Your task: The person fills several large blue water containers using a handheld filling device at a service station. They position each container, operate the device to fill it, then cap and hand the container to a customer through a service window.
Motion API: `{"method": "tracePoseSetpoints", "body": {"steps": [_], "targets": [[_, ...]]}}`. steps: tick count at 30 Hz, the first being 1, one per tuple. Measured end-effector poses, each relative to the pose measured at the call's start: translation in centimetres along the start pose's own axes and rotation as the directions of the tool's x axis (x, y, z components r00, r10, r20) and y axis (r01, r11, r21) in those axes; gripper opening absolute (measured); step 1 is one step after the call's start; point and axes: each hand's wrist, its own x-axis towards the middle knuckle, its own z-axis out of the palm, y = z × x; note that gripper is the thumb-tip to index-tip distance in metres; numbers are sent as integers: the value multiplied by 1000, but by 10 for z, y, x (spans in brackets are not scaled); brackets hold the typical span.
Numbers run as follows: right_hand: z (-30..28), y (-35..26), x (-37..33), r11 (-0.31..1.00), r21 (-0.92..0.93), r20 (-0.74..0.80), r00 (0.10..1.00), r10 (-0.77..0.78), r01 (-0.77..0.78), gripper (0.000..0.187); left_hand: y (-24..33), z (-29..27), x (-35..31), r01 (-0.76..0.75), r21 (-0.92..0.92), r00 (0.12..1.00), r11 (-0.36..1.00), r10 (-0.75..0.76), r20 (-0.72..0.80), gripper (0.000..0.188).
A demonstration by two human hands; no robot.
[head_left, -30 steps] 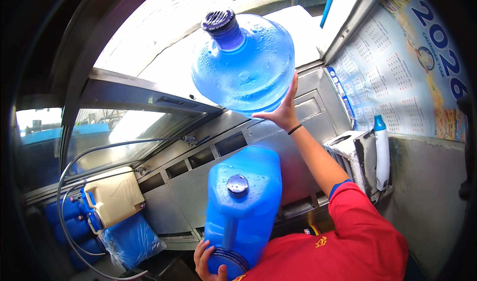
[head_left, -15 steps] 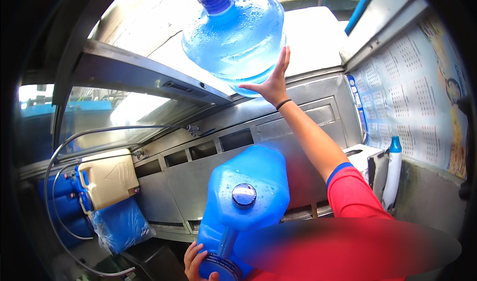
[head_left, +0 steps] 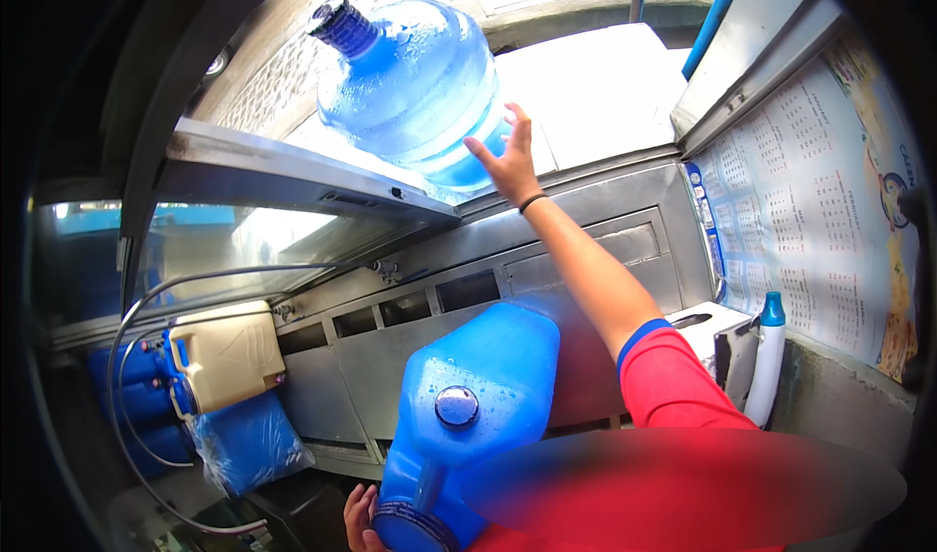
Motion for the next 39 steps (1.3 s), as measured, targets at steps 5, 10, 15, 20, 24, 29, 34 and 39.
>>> {"method": "tracePoseSetpoints", "body": {"steps": [5,10,15,20,24,29,34,39], "targets": [[-52,21,67,960,-272,213,969,125,-64,161,-65,1,-13,350,-548,835,760,-518,-186,59],[-41,32,100,997,-57,404,912,66,-47,152,-130,5,-2,595,-538,701,597,-713,-16,60],[3,40,68,992,91,297,948,-110,86,147,-175,-11,11,767,-389,590,510,-798,118,63],[50,43,59,994,-107,193,980,37,-17,165,-202,-28,41,833,-204,549,513,-812,199,67],[67,38,65,981,-194,168,984,62,-29,142,-218,-32,66,863,-71,501,500,-830,244,72],[71,31,82,990,-24,275,951,140,-139,122,-237,-31,94,869,86,452,488,-851,266,78],[79,33,89,992,-39,309,943,125,-119,126,-251,-30,110,866,229,383,445,-884,266,85],[98,33,84,987,-64,333,929,161,-148,124,-263,-28,122,843,370,317,391,-916,247,92]]}}
